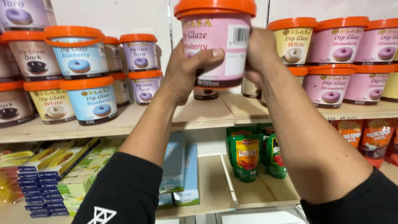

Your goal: Wiping down and organizing plastic tubs of donut glaze on storage shelves.

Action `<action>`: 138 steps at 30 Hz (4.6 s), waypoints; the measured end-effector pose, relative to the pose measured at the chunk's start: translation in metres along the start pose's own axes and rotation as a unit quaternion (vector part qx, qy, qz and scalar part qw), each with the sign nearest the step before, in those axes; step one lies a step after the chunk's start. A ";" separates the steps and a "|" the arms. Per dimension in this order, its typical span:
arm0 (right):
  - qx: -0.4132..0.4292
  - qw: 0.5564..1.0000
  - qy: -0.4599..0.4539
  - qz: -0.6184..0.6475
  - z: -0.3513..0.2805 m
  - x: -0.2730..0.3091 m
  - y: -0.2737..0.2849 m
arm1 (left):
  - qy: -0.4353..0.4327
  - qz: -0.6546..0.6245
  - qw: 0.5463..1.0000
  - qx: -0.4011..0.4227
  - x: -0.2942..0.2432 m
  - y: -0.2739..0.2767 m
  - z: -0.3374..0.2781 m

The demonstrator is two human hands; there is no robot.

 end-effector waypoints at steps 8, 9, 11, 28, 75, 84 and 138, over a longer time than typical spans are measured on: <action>0.022 0.977 0.211 -0.025 -0.008 0.015 -0.006 | 0.003 0.135 0.976 -0.173 -0.017 0.015 0.019; -0.019 0.929 0.319 -0.184 -0.027 0.027 -0.012 | 0.059 0.251 0.925 -0.279 -0.025 0.031 0.011; 0.014 0.896 0.421 -0.139 -0.026 0.018 -0.020 | 0.005 0.290 0.908 -0.304 -0.039 0.028 0.007; -0.197 0.905 0.142 -0.349 -0.022 0.021 0.022 | -0.213 0.192 0.936 -0.205 -0.051 0.002 0.009; 0.179 0.963 0.029 0.199 -0.005 -0.046 -0.029 | -0.028 -0.238 0.971 0.007 0.002 -0.002 0.035; 0.209 0.962 0.019 -0.176 -0.014 -0.028 -0.031 | 0.046 -0.035 0.983 -0.177 0.074 0.069 0.026; 0.230 0.934 -0.115 -0.247 0.023 -0.185 0.024 | 0.207 0.486 0.846 0.073 0.158 0.056 -0.022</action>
Point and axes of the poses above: each hand's wrist, its own z-axis towards the middle knuckle, its own y-axis out of the back of the hand, x = y × z, the point moved 10 cm from there along z, towards the middle knuckle, and after that the axes turned 5 degrees about -x, right-handed, at the moved point
